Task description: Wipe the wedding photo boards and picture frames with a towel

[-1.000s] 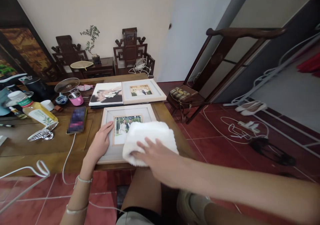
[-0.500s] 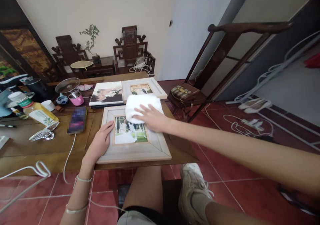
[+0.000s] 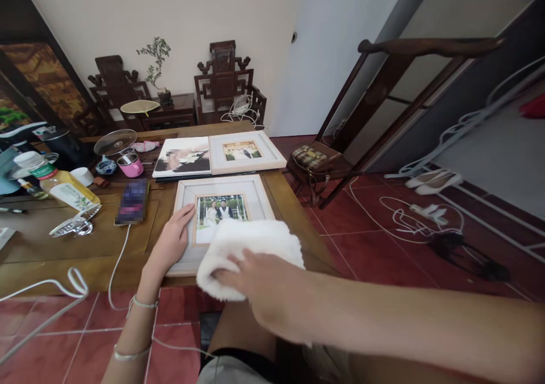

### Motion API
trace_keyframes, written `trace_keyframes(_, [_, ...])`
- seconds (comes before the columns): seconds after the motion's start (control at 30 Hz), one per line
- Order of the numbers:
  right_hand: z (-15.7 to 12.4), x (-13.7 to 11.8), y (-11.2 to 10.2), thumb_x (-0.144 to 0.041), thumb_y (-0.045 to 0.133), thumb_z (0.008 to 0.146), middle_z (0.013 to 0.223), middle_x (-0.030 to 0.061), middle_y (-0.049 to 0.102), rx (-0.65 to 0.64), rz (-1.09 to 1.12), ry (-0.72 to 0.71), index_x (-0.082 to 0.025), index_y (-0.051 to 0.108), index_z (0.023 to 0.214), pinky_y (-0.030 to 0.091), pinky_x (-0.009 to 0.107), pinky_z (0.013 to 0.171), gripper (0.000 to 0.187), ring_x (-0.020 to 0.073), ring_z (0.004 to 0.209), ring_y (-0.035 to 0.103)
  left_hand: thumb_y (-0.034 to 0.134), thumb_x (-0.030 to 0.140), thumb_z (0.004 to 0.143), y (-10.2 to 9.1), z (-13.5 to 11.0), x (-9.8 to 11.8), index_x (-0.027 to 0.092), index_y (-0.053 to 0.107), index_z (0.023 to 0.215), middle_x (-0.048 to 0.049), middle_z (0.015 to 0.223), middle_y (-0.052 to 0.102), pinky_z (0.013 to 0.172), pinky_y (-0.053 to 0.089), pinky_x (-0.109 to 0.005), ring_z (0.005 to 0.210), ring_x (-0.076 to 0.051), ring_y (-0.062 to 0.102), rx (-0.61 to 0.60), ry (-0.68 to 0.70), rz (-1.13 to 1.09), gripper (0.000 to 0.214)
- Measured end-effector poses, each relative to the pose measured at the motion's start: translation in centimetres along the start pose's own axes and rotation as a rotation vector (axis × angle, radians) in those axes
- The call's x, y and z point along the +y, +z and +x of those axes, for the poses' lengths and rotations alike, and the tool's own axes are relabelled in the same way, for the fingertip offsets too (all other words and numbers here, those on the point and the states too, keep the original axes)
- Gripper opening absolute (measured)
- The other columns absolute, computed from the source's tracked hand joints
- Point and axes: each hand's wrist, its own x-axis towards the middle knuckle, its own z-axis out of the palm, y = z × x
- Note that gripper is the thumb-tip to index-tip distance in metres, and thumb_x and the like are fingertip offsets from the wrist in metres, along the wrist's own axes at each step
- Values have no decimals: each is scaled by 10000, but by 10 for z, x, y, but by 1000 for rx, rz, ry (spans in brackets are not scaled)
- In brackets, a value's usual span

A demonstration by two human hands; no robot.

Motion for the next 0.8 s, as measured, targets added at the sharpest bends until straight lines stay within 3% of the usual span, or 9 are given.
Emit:
trace_keyframes(0.1, [2,-13,10,-118,716,548,1282,179,575,24,-5,-60,-250,513,1350,505,509,827,838,409,1117,555,326,112,892,0,0,0,122,556,1324,-117,1426,509,1157,327,-417,1349,-212,439,2,8,5,490])
trace_keyframes(0.17, [11,-5,18,-109,711,576,1383,184,503,69,-52,-57,-265,484,1380,439,584,927,850,444,1250,452,326,109,891,1,0,-1,117,548,1332,-119,1429,505,1154,331,-415,1349,-213,438,1,15,7,494])
trace_keyframes(0.33, [50,66,14,3,498,757,1552,151,284,228,-222,33,-237,385,1460,224,588,1106,751,390,1420,207,332,106,888,2,-1,-5,115,546,1336,-127,1427,505,1156,325,-430,1343,-225,445,-6,32,3,497])
trace_keyframes(0.43, [74,109,-1,45,473,744,1575,145,226,332,-314,88,-205,329,1487,190,575,1123,797,375,1438,147,329,110,893,1,0,-5,101,549,1332,-134,1424,506,1158,321,-424,1343,-226,444,-13,35,-2,492])
trace_keyframes(0.53, [90,128,-13,67,445,743,1582,141,208,369,-377,128,-189,307,1496,171,602,1115,807,387,1440,112,336,116,895,1,0,-6,102,554,1328,-135,1420,510,1156,326,-424,1336,-228,453,-7,32,-7,484])
trace_keyframes(0.63, [88,115,-16,58,435,756,1571,138,241,310,-362,128,-201,320,1493,216,634,1079,790,421,1425,141,342,114,893,2,0,-7,111,556,1328,-129,1419,513,1154,330,-428,1335,-230,454,4,29,-17,485])
trace_keyframes(0.8, [51,48,-6,1,521,737,1513,175,346,108,-169,127,-228,375,1469,317,648,1019,781,455,1373,268,340,101,886,4,-1,-7,111,549,1334,-133,1418,513,1152,332,-431,1338,-230,452,8,37,-21,494])
